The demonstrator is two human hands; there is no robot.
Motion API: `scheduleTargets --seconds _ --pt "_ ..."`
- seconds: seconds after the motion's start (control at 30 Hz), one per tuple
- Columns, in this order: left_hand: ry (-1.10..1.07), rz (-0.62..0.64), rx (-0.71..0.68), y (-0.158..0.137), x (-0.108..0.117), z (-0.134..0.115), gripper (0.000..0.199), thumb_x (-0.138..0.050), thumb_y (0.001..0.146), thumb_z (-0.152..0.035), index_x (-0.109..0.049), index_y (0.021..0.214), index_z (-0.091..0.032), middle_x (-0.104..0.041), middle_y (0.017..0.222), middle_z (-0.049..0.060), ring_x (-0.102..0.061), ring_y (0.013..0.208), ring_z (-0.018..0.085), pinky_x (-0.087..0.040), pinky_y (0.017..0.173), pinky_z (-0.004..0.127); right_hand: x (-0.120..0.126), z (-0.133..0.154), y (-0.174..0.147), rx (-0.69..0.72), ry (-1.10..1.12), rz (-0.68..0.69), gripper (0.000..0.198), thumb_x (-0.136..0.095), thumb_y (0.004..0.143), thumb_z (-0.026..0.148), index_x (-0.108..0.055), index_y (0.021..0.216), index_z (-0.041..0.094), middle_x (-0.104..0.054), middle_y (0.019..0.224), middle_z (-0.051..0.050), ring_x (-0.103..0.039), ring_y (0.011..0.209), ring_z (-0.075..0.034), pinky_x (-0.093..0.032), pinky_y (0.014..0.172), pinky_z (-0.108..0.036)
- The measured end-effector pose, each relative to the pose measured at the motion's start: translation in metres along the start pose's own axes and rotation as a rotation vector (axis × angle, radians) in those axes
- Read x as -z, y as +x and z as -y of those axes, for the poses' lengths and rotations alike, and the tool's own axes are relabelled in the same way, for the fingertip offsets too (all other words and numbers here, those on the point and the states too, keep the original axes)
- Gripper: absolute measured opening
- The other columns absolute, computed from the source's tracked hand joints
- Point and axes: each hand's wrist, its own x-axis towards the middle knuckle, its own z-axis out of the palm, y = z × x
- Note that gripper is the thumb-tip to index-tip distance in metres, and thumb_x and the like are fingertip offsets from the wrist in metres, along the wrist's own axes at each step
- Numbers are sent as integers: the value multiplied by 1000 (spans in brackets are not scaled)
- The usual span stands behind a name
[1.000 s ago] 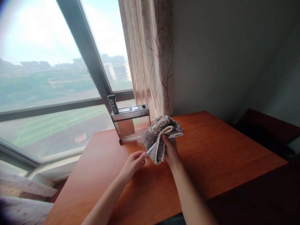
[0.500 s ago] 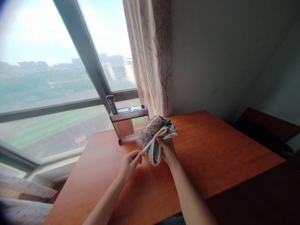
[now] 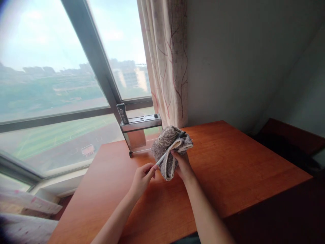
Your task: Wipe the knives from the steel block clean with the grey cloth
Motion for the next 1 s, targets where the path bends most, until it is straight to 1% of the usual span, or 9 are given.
scheduleTargets --seconds 0.13,0.23,0.43,0.6,0.67,0.7,0.77,0.9,1.0 --pt "125 -159 -110 -1 0 -2 31 -53 85 -44 -67 86 -16 -61 73 4 -49 62 14 -37 57 23 -2 0 1 44 20 -84 43 -80 60 29 -63 99 26 -71 94 3 -66 89 -20 -51 82 -34" --pt "152 -156 -119 -1 0 -2 29 -56 83 -43 -67 82 -16 -59 68 2 -47 58 13 -36 55 22 -3 0 1 78 37 -133 44 -79 60 28 -63 101 26 -71 94 3 -65 88 -20 -51 82 -34" --pt "-65 14 2 -2 -3 -4 40 -52 84 -51 -65 74 -14 -50 54 -1 -42 52 10 -31 51 22 2 3 2 86 42 -117 46 -79 60 31 -62 103 26 -70 99 2 -65 91 -21 -50 84 -35" --pt "-405 389 312 -2 1 -9 50 -50 79 -64 -58 71 -15 -36 48 -7 -22 40 6 -16 39 21 10 2 1 0 96 -34 43 -78 61 35 -62 101 29 -71 96 4 -67 92 -22 -50 85 -38" --pt "-446 470 365 -2 3 -10 51 -49 79 -65 -58 74 -15 -34 48 -8 -19 39 5 -13 38 20 11 2 1 -16 132 -1 43 -78 62 34 -62 101 30 -71 97 5 -66 94 -22 -50 87 -38" --pt "-435 462 352 -2 3 -9 51 -49 79 -64 -59 74 -14 -33 48 -8 -19 39 5 -13 38 20 12 2 1 -9 149 8 43 -78 62 33 -62 102 30 -71 98 6 -66 94 -21 -50 88 -37" --pt "-334 362 260 0 1 -6 49 -50 81 -60 -61 71 -13 -37 48 -6 -25 41 6 -18 40 20 13 3 4 14 176 -1 41 -77 64 31 -62 102 30 -71 99 6 -66 93 -19 -50 87 -35" --pt "126 6 -55 3 -3 1 38 -52 86 -47 -68 74 -14 -54 61 1 -47 57 11 -34 53 21 16 8 12 22 219 -106 40 -75 68 33 -63 105 26 -72 99 4 -66 93 -18 -50 89 -35" --pt "424 -174 -214 1 0 4 28 -50 89 -38 -70 82 -19 -60 71 3 -53 63 13 -37 58 22 19 13 15 34 272 -164 39 -71 72 37 -62 109 26 -71 104 3 -65 98 -18 -49 93 -37"
